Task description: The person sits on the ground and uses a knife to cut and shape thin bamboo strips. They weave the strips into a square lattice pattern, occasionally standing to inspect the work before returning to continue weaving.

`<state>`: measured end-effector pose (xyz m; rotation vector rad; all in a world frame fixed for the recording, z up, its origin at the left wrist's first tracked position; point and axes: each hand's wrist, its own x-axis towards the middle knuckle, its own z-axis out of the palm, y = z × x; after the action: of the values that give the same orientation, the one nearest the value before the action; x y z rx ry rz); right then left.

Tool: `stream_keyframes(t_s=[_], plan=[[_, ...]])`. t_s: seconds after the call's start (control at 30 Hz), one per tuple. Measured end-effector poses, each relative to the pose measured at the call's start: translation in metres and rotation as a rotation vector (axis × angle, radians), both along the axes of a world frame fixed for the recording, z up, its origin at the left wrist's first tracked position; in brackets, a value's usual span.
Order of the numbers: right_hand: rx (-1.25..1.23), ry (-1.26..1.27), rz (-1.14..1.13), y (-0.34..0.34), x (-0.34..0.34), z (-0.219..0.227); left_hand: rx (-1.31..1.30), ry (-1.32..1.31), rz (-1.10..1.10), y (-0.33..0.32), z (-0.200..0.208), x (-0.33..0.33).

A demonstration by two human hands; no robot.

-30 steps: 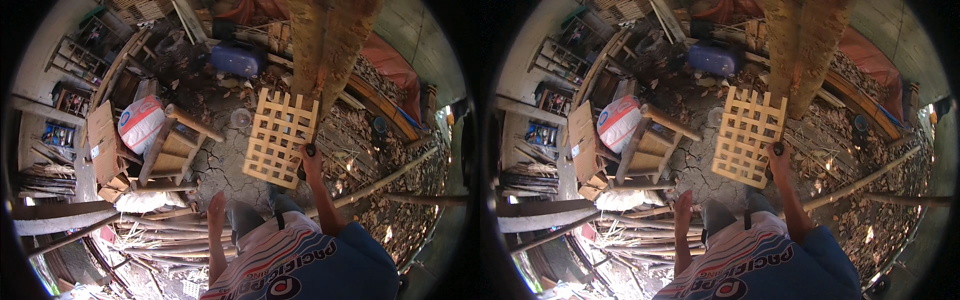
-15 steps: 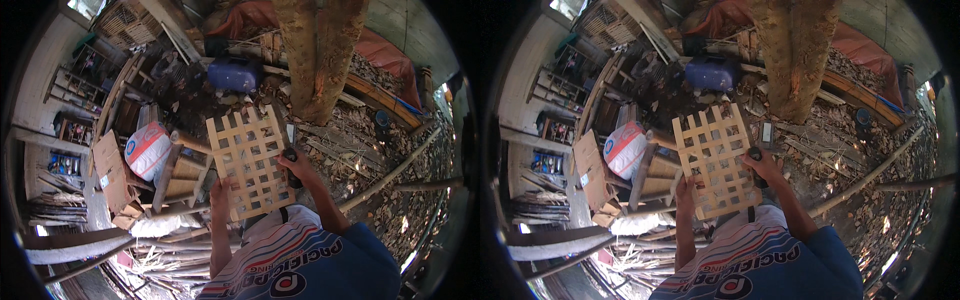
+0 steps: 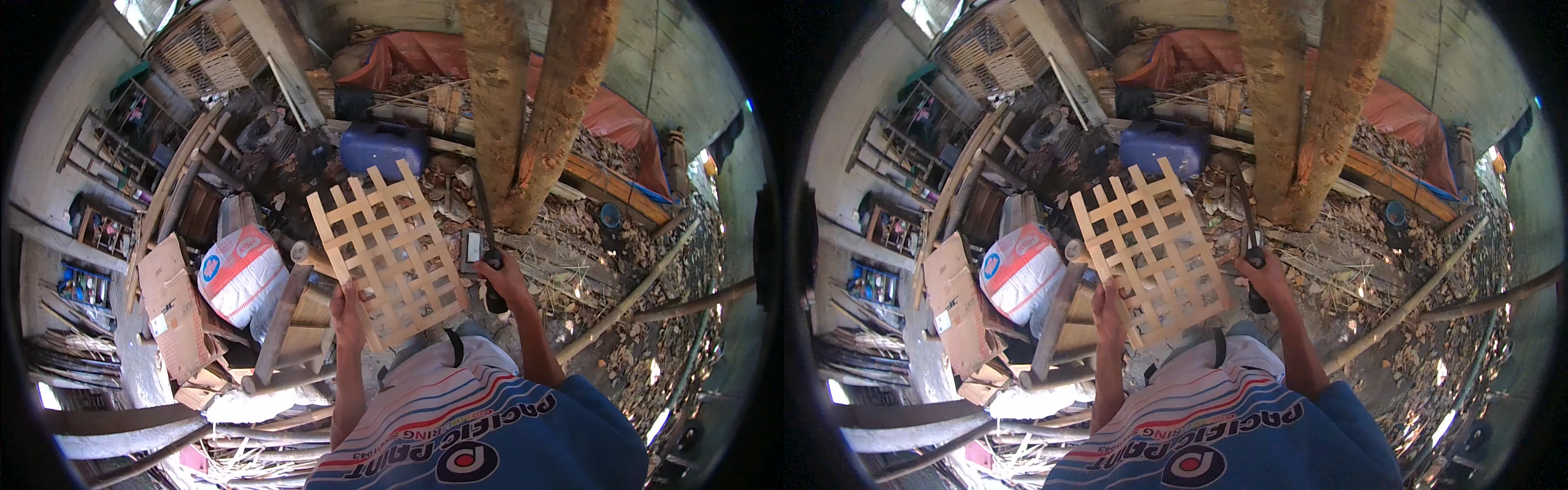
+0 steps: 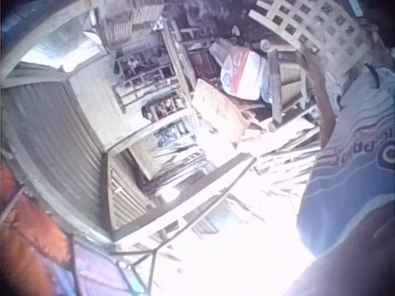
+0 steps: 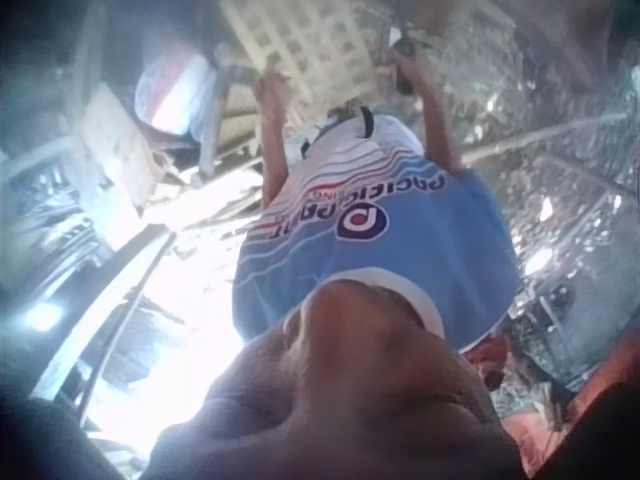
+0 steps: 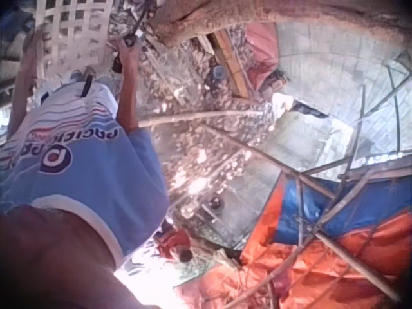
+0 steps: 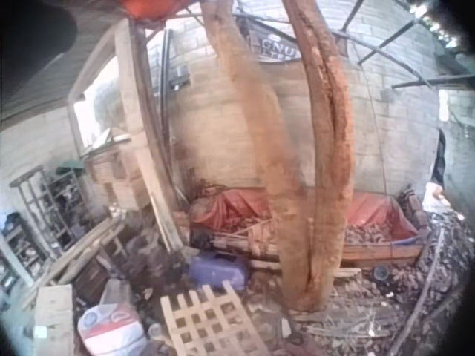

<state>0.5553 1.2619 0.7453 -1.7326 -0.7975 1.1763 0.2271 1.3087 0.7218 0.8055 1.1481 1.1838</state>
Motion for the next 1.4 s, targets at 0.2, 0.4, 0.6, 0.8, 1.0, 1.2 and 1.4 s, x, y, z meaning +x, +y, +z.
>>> stream_keyframes(t_s=[0.2, 0.4, 0.6, 0.8, 1.0, 1.2, 1.4], plan=[[0.024, -0.216, 0.083, -0.009, 0.000, -0.050, 0.020, -0.012, 0.061, 0.018, 0.007, -0.017], [-0.075, -0.098, 0.059, 0.002, 0.009, -0.024, 0.026, -0.146, 0.156, 0.035, 0.009, -0.006], [0.210, -0.270, 0.140, 0.041, 0.005, 0.031, 0.114, -0.210, 0.207, 0.046, 0.019, 0.021], [0.375, -0.574, 0.148, 0.084, -0.015, 0.019, 0.152, -0.178, 0.241, 0.038, 0.027, 0.044], [0.289, -0.684, 0.176, 0.088, -0.011, -0.005, 0.175, -0.098, 0.316, 0.018, 0.018, 0.025], [0.071, -0.832, 0.220, 0.077, 0.028, -0.004, 0.154, -0.050, 0.355, -0.003, 0.025, -0.001], [0.141, -0.186, 0.339, 0.077, 0.023, 0.001, 0.068, -0.080, 0.246, -0.013, 0.018, 0.011]])
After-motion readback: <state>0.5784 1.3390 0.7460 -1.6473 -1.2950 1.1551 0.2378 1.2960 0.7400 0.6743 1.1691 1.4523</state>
